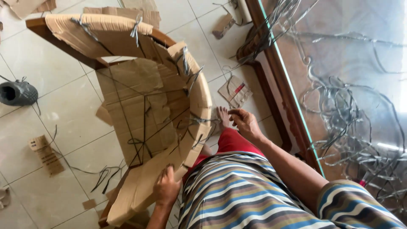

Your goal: Securing cardboard padding to a curved frame using wire ties

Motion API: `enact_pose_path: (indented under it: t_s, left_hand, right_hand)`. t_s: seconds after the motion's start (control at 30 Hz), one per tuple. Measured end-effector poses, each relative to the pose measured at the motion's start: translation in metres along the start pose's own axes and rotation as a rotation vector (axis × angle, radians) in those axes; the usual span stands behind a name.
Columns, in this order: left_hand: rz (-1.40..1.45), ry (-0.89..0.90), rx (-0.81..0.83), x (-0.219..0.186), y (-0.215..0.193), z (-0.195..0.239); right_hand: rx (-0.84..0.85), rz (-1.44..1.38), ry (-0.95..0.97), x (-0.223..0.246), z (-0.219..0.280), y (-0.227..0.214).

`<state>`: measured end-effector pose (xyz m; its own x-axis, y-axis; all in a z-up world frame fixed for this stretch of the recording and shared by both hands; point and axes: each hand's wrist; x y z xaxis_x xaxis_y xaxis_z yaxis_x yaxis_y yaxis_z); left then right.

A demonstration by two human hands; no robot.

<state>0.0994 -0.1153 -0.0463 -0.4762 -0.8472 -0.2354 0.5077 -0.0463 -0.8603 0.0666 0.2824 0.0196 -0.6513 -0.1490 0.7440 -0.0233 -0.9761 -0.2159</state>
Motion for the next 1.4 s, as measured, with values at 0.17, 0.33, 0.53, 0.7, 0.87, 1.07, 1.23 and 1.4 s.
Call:
enact_pose_path:
  t_s: [0.17,0.33,0.53,0.7,0.87,1.07,1.23,1.4]
  left_hand:
    - [-0.037,-0.046,0.033,0.003,0.007,0.002]
    - [-0.032,-0.183,0.087,-0.004,0.008,0.000]
    - [-0.145,-0.213,-0.144,-0.017,0.005,-0.005]
    - [-0.066,-0.267,-0.149,-0.020,0.006,-0.007]
    - [-0.038,-0.173,-0.193,-0.014,0.004,-0.007]
    - [0.010,-0.204,0.039,0.003,0.026,0.003]
    - [-0.019,-0.106,-0.075,-0.002,0.008,-0.004]
    - [0.018,-0.033,-0.166,-0.008,-0.001,-0.005]
  right_hand:
    - [-0.200,-0.065,-0.353,0.040,-0.039,-0.098]
    - [-0.543,0.016,-0.495,0.067,-0.120,-0.227]
    - [-0.521,0.091,0.184,0.112,-0.197,-0.303]
    - [-0.597,0.010,0.082,0.090,-0.232,-0.316]
    - [-0.715,0.010,-0.057,0.079,-0.203,-0.305]
    - [-0.950,-0.071,-0.667,0.079,-0.158,-0.284]
    - [-0.794,0.149,-0.813,0.150,-0.069,-0.203]
    - [-0.113,0.236,-0.719,0.192,0.017,-0.081]
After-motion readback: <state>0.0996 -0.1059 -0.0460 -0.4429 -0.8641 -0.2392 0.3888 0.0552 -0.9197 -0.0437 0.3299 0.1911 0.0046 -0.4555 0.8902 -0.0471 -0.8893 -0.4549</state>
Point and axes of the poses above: each hand's wrist, its own z-axis away from the middle knuckle, its own y-axis out of the palm, x = y × z, and after that the axes turned 15 degrees about x, right-handed
